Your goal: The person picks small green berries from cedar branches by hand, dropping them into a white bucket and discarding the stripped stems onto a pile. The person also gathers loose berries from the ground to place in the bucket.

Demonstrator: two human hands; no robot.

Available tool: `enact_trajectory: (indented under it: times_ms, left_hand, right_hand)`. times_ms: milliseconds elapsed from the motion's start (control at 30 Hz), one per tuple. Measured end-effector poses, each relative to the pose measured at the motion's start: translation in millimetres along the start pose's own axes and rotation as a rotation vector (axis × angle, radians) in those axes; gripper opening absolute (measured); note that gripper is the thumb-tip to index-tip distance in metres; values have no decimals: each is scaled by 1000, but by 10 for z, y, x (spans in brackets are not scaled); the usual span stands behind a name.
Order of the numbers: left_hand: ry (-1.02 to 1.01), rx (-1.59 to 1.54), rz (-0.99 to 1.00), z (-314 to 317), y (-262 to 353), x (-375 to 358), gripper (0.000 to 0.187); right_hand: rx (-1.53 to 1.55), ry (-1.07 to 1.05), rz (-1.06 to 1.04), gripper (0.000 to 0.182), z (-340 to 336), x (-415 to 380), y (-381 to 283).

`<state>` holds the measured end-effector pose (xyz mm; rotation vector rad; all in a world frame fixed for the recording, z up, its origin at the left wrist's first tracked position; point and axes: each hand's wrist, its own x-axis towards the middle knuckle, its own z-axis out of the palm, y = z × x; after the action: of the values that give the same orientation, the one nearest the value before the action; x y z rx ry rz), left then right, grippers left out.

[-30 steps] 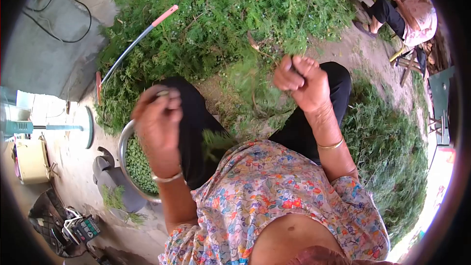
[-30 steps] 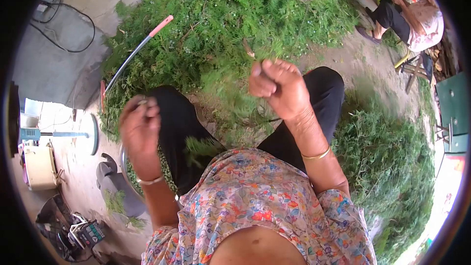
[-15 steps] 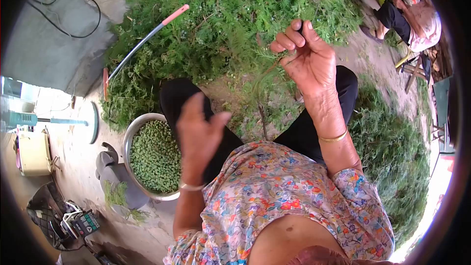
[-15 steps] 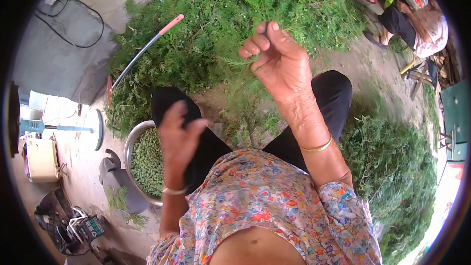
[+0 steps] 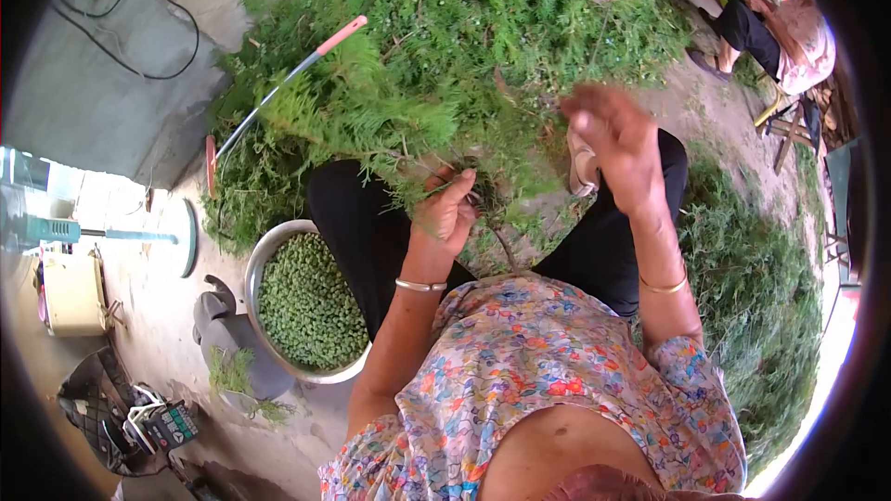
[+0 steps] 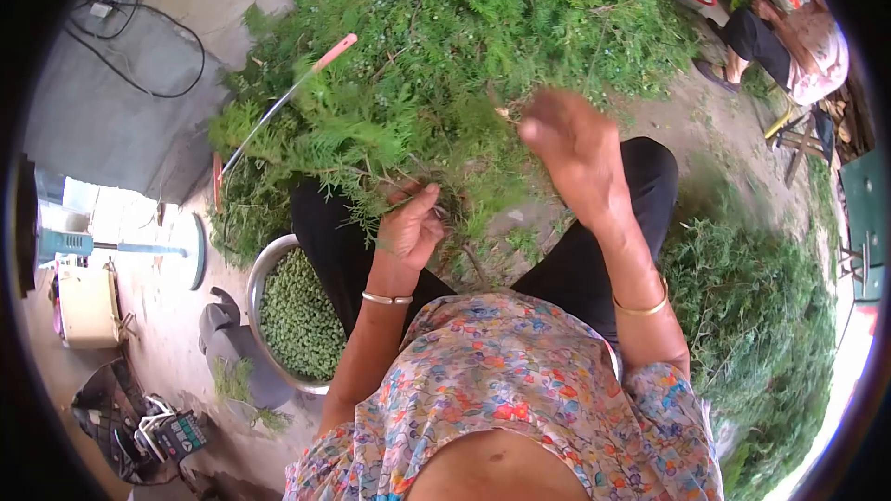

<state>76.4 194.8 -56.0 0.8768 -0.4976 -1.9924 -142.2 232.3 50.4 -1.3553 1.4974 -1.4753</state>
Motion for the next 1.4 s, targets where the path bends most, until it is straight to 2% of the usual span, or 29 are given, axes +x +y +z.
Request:
enact_trajectory:
  times_ms: [67, 133, 200, 233, 267, 333, 367, 400, 500, 567, 800, 867, 900, 967, 1000, 1067, 1200, 1267, 1333, 1400]
  left_hand:
    - [35, -37, 13, 82, 79, -59, 20]
    - [64, -73, 24, 191, 123, -89, 22]
    - [155, -53, 92, 251, 141, -88, 22]
    - [160, -50, 93, 216, 137, -63, 22]
    - [130, -60, 95, 157, 115, -22, 20]
    - [98, -69, 92, 153, 111, -11, 18]
    - [101, -65, 109, 176, 119, -9, 18]
    - [102, -62, 126, 195, 131, -6, 19]
    - [17, -84, 128, 35, 143, 48, 18]
    - [37, -90, 126, 66, 139, 24, 17]
    - [9, -65, 118, 283, 197, -31, 11]
    - [33, -51, 101, 328, 203, -47, 12]
    - [35, -49, 98, 299, 198, -34, 12]
    - [-33, -33, 72, 225, 191, 11, 14]
    - [-32, -32, 69, 264, 188, -9, 14]
    - [45, -46, 62, 375, 184, -67, 17]
    - [1, -70, 15, 284, 121, -14, 18]
    - [144, 7, 16, 359, 91, -48, 18]
    - [119, 16, 36, 343, 45, -71, 18]
    - [95, 23, 59, 336, 19, -86, 18]
  right_hand:
    - [-332, -150, 75, 32, 6, -234, 328]
    - [-598, -452, 246, 25, 86, -454, 429]
    - [-112, -509, 235, 22, 247, -706, 633]
    - [-35, -604, 293, 24, 286, -754, 719]
    - [-31, -605, 295, 24, 302, -766, 732]
    - [291, -604, 547, 27, 372, -780, 669]
    - [434, -531, 660, 28, 397, -788, 572]
    - [435, -526, 659, 28, 408, -789, 589]
    - [417, -531, 590, 27, 416, -804, 633]
    - [410, -602, 616, 26, 419, -818, 604]
    - [416, -556, 531, 27, 369, -828, 552]
    - [202, -648, 440, 24, 316, -774, 530]
    - [205, -647, 443, 24, 313, -749, 578]
    - [17, -229, 146, 20, 319, -670, 703]
    - [17, -228, 148, 20, 299, -611, 697]
    - [30, 110, 234, 15, 246, -489, 626]
    - [-85, 112, 93, 13, 221, -359, 468]
    - [-220, 0, -275, 15, 224, -330, 486]
    - [-248, -47, -232, 18, 210, -347, 389]
    - [-341, -122, -83, 19, 223, -353, 368]
